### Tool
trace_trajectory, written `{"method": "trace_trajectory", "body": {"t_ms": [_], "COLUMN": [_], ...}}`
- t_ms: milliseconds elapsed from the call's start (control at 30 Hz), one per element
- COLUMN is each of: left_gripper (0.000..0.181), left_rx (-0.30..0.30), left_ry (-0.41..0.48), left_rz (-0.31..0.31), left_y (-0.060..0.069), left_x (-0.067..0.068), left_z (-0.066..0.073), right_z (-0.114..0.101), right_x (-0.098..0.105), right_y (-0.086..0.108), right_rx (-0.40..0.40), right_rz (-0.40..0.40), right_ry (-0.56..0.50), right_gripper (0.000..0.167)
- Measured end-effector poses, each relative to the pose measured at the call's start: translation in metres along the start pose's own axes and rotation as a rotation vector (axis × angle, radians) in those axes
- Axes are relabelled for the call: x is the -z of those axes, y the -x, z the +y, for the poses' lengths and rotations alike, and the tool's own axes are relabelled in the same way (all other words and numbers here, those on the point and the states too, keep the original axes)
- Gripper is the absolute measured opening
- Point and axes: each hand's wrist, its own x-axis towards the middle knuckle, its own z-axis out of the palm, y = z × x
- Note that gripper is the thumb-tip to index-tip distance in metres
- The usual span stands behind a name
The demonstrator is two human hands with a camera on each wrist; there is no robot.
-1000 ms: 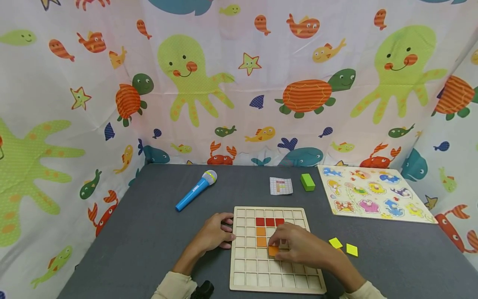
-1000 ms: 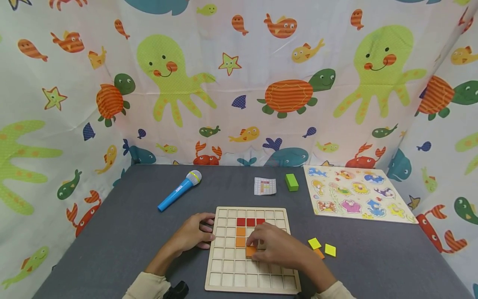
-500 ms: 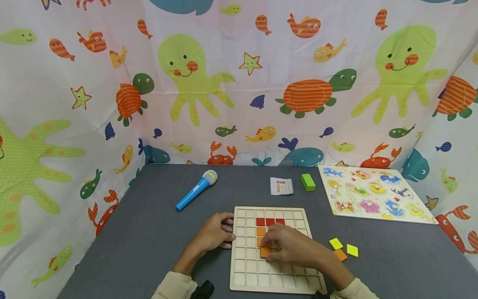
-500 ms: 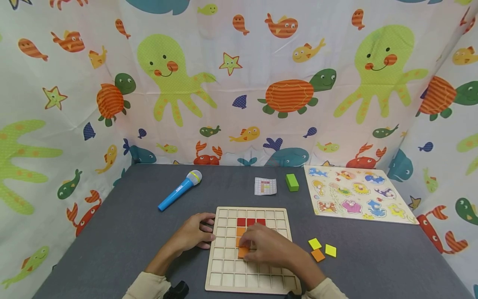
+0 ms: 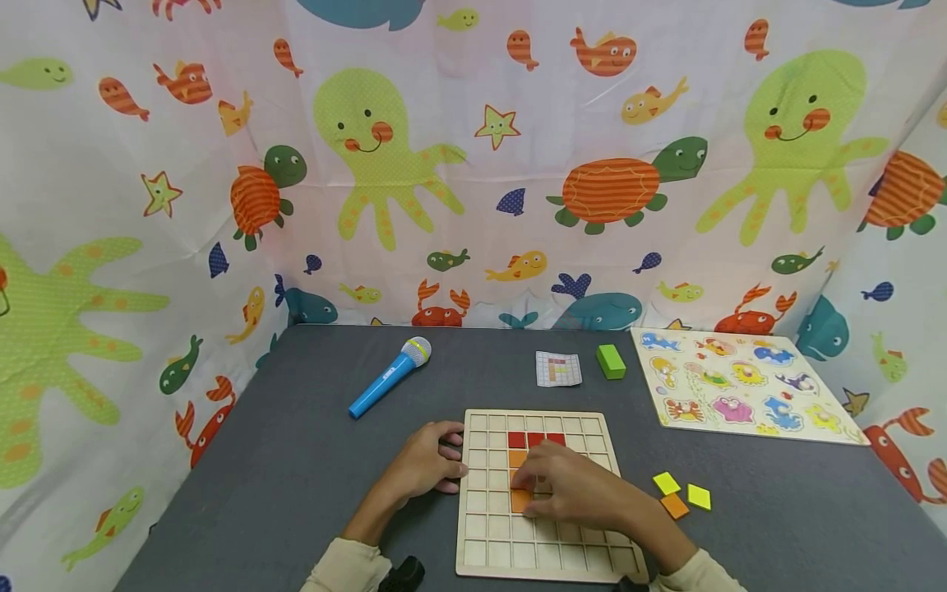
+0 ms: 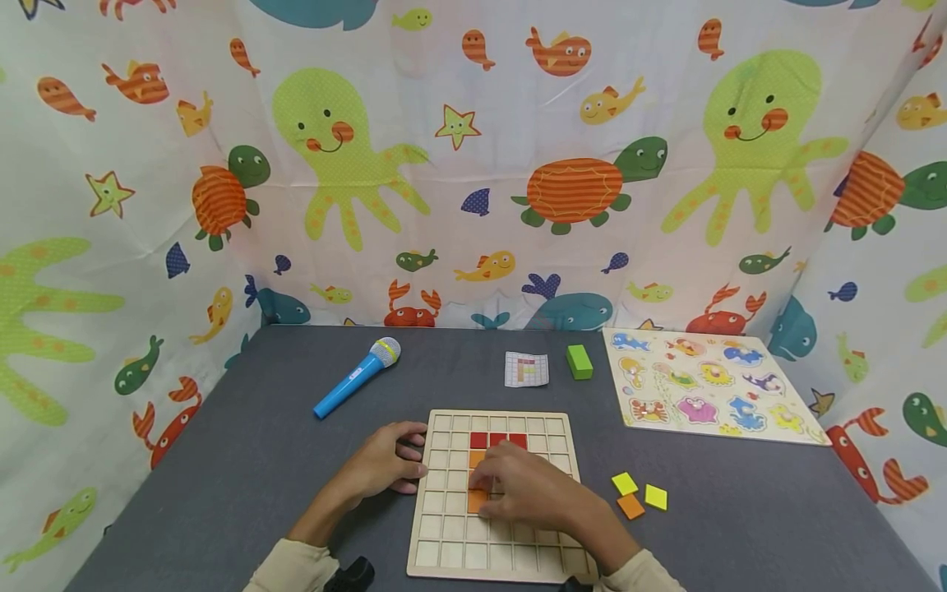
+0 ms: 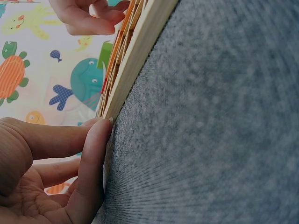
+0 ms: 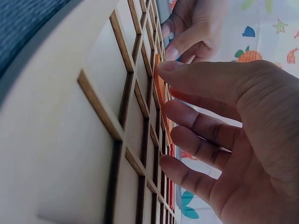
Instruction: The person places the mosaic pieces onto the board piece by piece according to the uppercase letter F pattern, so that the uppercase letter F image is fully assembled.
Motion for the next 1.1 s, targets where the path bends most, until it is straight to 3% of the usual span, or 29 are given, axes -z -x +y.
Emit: {"method": "trace_trajectory", "body": {"t_ms": [600, 1100], "left_gripper": [0.065, 0.065], "left_rx": [0.003, -0.007], "left_ry": [0.015, 0.014], "left_rz": [-0.001, -0.003], "left_y": [0.003, 0.002], "left_x": [0.000, 0.000], "left_z": [0.002, 0.001], "right_z": [0.007, 0.027], "right_x": [0.004, 0.021], "right_y": [0.009, 0.045], "right_rx": [0.023, -0.016], "right_rz": [-0.002, 0.068], "right_ry": [-0.032, -0.056], "right_gripper": [0.019, 0.023]}}
